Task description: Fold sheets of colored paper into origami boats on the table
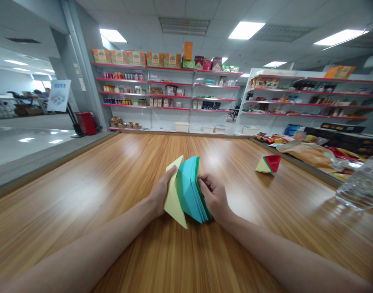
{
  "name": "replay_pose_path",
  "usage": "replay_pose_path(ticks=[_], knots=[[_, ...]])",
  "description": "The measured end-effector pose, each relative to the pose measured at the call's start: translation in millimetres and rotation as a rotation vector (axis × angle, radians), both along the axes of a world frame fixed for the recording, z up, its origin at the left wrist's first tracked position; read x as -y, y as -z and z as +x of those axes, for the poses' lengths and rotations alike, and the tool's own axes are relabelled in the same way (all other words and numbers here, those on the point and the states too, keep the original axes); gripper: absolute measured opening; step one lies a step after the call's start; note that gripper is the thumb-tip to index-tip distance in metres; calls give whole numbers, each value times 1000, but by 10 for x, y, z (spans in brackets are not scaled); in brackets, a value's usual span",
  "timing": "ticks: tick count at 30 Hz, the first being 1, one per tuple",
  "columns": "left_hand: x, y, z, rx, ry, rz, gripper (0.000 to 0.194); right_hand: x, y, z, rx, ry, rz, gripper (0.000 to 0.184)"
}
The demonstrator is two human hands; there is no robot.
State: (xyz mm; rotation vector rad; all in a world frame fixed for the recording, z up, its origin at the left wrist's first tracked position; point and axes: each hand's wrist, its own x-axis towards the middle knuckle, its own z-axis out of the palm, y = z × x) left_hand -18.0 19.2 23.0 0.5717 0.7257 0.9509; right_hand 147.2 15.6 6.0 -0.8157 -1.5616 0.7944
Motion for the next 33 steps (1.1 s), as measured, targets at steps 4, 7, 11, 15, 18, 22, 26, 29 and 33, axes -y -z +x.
replay_pose_path(ticks=[4,7,11,15,18,22,26,29,33], knots=[[1,-14,10,-54,-26,20,45,-71,47,14,36,14,-126,22],[4,-28,7,-124,-53,9,42,-110,90,35,126,86,-168,23],[32,-40,10,-150,-65,37,41,-120,114,46,215,7,-168,20],[106,-57,51,-232,-81,92,37,-67,102,31,131,-241,-188,27],[153,-57,92,-293,-83,120,36,-33,100,8,64,-312,-217,28],[203,-54,147,-293,-91,128,35,14,107,-47,73,-308,-194,27],[260,-82,197,-255,-121,113,33,91,80,-104,50,-302,-175,23],[303,-106,220,-250,-123,99,33,138,37,-119,68,-315,-168,21],[357,-115,245,-288,-122,143,34,171,-11,-103,85,-345,-141,19]])
